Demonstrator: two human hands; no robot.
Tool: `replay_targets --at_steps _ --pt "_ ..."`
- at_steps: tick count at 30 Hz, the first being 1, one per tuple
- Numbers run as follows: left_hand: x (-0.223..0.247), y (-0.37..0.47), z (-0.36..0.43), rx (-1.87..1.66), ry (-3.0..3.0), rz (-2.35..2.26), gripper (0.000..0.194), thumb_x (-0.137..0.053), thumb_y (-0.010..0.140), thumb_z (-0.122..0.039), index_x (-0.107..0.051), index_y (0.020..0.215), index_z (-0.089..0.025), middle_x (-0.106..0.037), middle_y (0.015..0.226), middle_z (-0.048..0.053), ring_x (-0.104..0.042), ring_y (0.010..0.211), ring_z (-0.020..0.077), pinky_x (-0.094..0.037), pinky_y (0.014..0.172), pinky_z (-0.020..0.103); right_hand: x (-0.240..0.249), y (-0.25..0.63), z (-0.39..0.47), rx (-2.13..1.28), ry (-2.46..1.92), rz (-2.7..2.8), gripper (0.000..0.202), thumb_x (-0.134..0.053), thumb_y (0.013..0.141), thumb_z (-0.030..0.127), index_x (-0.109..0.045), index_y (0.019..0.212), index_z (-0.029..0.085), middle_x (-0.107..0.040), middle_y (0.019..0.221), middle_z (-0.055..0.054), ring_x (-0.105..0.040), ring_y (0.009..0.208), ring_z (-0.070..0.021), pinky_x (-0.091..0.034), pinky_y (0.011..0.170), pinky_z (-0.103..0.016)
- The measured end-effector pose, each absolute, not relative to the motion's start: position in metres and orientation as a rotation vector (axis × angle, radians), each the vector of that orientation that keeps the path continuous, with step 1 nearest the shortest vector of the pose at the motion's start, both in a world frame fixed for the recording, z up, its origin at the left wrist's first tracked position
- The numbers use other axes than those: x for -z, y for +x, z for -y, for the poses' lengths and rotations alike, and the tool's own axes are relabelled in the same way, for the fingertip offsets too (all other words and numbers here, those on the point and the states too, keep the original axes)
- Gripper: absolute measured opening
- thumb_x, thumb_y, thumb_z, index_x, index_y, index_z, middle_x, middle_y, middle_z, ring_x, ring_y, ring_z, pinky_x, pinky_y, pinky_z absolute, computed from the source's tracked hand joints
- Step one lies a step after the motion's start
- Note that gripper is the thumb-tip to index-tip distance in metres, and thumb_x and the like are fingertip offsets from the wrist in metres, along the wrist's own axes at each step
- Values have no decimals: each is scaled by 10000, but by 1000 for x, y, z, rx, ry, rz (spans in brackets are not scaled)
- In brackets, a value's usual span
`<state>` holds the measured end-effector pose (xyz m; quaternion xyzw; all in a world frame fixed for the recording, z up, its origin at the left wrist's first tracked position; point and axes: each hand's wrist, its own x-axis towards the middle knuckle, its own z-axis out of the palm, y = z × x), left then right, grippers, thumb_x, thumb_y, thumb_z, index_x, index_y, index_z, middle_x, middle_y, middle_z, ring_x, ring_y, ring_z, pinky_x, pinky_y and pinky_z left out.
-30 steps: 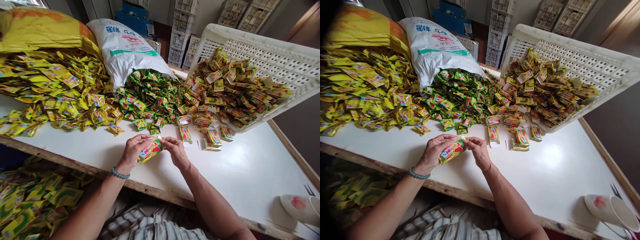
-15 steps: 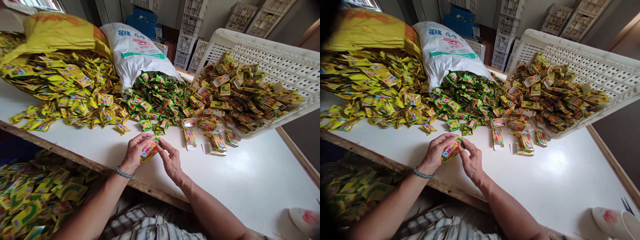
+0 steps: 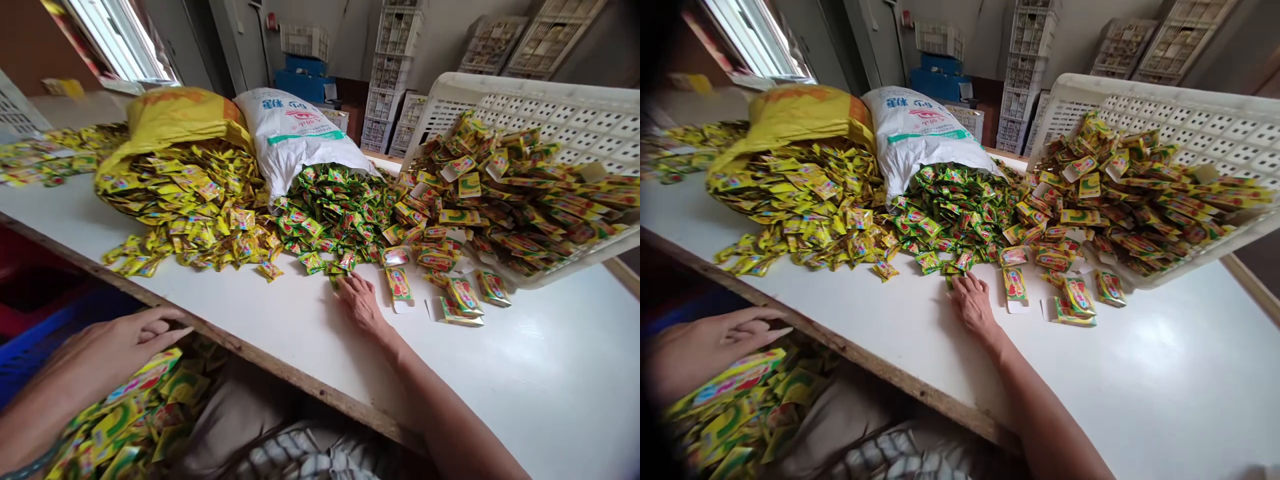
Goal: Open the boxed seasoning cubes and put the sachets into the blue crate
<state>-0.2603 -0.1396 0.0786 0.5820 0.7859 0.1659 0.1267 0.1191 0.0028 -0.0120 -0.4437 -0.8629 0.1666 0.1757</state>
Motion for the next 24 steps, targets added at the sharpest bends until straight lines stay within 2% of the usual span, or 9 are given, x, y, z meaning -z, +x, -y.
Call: replay_targets --at_steps 3,6,9,11,13,15,19,22,24 --pt "-81 -236 121 -416 1583 -2456 275 -514 764 -492 -681 795 -275 -766 820 48 -701 770 317 -465 638 350 6 117 9 -415 -1237 2520 335 -509 916 221 -576 1239 163 -618 1175 -139 -530 1106 -268 -395 969 -416" --pt "-74 -192 73 -389 1520 -2516 319 -482 807 -493 -651 784 -224 -752 861 107 -683 793 323 -460 669 370 0 118 23 -354 -1202 2598 273 -505 856 109 -633 1093 152 -611 1072 -130 -525 958 -251 -441 870 -363" --pt "-56 -165 23 -558 1359 -2573 338 -572 764 -504 -650 778 -176 -730 942 204 -651 954 391 -468 771 437 -8 121 35 -351 -1159 2650 300 -526 781 36 -644 1030 154 -602 1060 -118 -509 951 -245 -441 871 -348" --pt "-43 -157 1 -658 1279 -2541 297 -688 673 -457 -618 688 -169 -713 933 241 -613 1044 436 -460 825 477 -12 125 39 -426 -1136 2662 246 -569 779 63 -655 986 165 -606 1026 -104 -516 937 -234 -443 862 -339" --pt "-32 -153 -11 -700 1257 -2473 268 -752 605 -379 -561 605 -191 -713 850 210 -623 1028 435 -469 818 473 -14 128 39 -529 -1114 2641 161 -615 813 146 -671 960 179 -612 1000 -96 -528 914 -222 -447 834 -333" --pt "-27 -145 -13 -726 1263 -2384 272 -763 587 -324 -518 582 -207 -706 743 139 -666 935 385 -495 764 432 -13 130 37 -609 -1119 2559 95 -618 850 214 -689 909 189 -625 967 -90 -541 890 -214 -442 817 -335" --pt "-25 -107 3 -932 1233 -1958 257 -719 651 -348 -541 773 -208 -709 700 13 -700 728 227 -525 636 310 -11 130 32 -773 -1240 2173 263 -505 931 286 -674 757 185 -642 849 -77 -562 827 -197 -424 801 -343" --pt "-25 -67 18 -1157 986 -1342 386 -767 625 -352 -547 902 -199 -715 701 -14 -686 660 167 -529 647 276 -13 126 32 -1210 -1313 1733 334 -496 917 472 -670 893 188 -641 786 -53 -573 722 -175 -438 683 -310" --pt "-24 -45 25 -1188 849 -1116 416 -812 588 -322 -575 903 -189 -718 710 -17 -669 657 140 -523 667 255 -15 124 31 -1510 -1245 1440 395 -579 835 558 -648 942 184 -647 786 -45 -585 693 -165 -446 641 -293"
